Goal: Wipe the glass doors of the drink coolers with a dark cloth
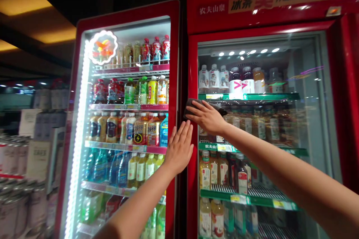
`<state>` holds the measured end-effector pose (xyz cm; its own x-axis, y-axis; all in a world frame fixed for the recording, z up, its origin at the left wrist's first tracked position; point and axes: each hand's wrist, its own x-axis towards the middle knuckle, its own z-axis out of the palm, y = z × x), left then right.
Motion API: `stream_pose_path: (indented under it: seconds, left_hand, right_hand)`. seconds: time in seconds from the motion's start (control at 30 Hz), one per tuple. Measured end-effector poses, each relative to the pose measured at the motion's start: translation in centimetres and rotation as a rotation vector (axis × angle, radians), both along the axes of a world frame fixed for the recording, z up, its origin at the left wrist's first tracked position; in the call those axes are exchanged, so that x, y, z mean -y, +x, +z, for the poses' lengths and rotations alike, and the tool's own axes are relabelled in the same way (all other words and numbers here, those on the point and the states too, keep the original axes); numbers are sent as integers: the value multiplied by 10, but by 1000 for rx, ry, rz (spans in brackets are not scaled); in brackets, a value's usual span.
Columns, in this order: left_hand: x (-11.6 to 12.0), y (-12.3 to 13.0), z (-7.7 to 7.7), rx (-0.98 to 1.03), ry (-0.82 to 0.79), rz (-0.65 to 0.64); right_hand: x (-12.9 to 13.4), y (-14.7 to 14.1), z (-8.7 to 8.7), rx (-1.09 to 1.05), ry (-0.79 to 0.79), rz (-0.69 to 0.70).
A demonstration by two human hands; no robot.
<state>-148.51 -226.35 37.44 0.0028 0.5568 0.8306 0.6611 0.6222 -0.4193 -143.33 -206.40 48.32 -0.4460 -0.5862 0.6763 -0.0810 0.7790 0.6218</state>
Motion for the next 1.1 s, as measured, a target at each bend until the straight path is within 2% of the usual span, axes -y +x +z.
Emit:
stream_pose_path:
  seconds: [0.03,0.1,0.2,0.27,0.3,0.37,0.43,0.5,0.53,0.6,0.7,0.77,0.83,0.9,0.97,1.0,1.03,1.1]
  left_hand:
    - [3,2,2,-19,-7,-7]
    - [9,4,9,-51,-26,-19]
    - [13,8,18,-58,-9,-17]
    - [14,9,18,-42,18,-12]
    - [14,10,16,-31,29,-12]
    - [14,10,8,-6,44,-11]
    - [14,10,0,20,51,-11]
    - [13,10,-5,32,45,-15]
    - [11,10,-6,33,40,-20]
    - [6,10,-4,31,37,-33]
    - [-3,12,0,44,62,-51]
    - [-8,13,-3,60,78,-59]
    - [-12,13,-10,73,87,-63]
    - [-15,13,-19,74,90,-66]
    - [-18,11,-26,66,90,-74]
    - [-21,10,-28,61,93,-80]
    - [-24,9,-28,55,100,-90]
    - [-34,7,-24,41,130,-113]
  right_hand:
    - [-3,2,-3,24,37,11]
    - [-7,2,6,13,33,6]
    - [-6,-2,33,-101,-117,-40]
    - [0,-5,35,-164,-212,-56]
    - [3,-6,27,-173,-231,-54]
    - [9,-4,-3,-140,-200,-35]
    - [10,-1,-39,-65,-110,-6]
    - [8,3,-63,6,-25,19]
    - [5,5,-67,25,-5,25]
    - [-1,6,-60,16,-33,10]
    - [-10,7,-37,-99,-196,-49]
    - [-14,9,-35,-196,-317,-80]
    - [-16,11,-53,-284,-418,-98]
    - [-16,14,-82,-336,-472,-110]
    - [-14,16,-109,-321,-449,-115]
    - [-12,16,-117,-297,-420,-116]
    - [-11,15,-119,-269,-388,-115]
    - [-9,12,-105,-227,-341,-114]
